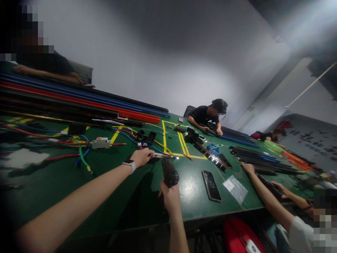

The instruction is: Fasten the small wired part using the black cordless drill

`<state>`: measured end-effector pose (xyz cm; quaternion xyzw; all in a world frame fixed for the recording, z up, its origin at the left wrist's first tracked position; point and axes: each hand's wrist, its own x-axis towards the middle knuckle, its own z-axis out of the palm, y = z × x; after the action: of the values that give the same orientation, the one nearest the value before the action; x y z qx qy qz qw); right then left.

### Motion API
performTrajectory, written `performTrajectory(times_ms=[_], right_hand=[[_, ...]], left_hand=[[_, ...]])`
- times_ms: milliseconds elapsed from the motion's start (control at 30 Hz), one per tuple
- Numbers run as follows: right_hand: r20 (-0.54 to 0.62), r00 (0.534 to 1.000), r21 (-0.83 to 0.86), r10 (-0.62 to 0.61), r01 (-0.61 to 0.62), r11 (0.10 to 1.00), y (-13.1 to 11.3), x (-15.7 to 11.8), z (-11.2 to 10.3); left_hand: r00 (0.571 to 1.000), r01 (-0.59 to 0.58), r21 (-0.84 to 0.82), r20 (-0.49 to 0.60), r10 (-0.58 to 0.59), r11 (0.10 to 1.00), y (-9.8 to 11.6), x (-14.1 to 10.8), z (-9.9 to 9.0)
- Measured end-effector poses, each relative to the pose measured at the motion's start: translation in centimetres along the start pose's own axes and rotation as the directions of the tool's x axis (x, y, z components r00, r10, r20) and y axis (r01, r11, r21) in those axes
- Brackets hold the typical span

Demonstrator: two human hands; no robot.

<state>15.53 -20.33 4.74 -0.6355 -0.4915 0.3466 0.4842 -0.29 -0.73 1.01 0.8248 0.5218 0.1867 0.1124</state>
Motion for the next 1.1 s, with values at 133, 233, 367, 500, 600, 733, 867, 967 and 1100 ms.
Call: performTrajectory(times_ms=[133,233,367,500,600,733,867,967,1100], right_hand=[[0.032,0.999,0.001,0.003,-0.003,1.000,-0.05,0.05,-0.31],[0.064,0.998,-0.011,0.020,-0.019,1.000,0.22,0.19,-0.55],[0.076,0.997,-0.013,0.006,-0.005,1.000,0.38,0.20,-0.66],[0.084,0.996,0.010,0.005,-0.006,1.000,0.17,0.17,-0.59],[0.059,0.998,0.021,0.020,-0.021,1.000,0.16,0.19,-0.51],[0.045,0.999,0.027,0.018,-0.019,0.999,0.32,0.20,-0.46],[0.057,0.998,0.016,0.002,-0.003,1.000,0.35,0.16,-0.51],[0.051,0.999,0.008,0.007,-0.007,1.000,0.28,0.13,-0.51],[0.062,0.998,0.015,0.003,-0.004,1.000,0.32,0.16,-0.50]], left_hand=[[1.000,-0.015,0.000,-0.013,0.015,1.000,-0.01,-0.01,0.08],[1.000,-0.018,0.002,-0.013,0.018,1.000,0.00,0.03,0.11],[1.000,-0.010,0.008,-0.001,0.010,1.000,-0.04,0.10,0.17],[0.999,-0.034,0.017,-0.011,0.034,0.999,-0.12,0.13,0.26],[0.999,-0.039,0.011,-0.017,0.039,0.999,-0.17,0.15,0.36],[0.999,-0.038,-0.004,-0.011,0.038,0.999,-0.17,0.18,0.48],[0.999,-0.033,-0.006,-0.015,0.033,0.999,-0.12,0.13,0.45],[0.999,-0.033,-0.001,-0.016,0.033,0.999,-0.04,0.06,0.31],[1.000,-0.030,0.002,-0.010,0.030,1.000,-0.01,0.04,0.24]])
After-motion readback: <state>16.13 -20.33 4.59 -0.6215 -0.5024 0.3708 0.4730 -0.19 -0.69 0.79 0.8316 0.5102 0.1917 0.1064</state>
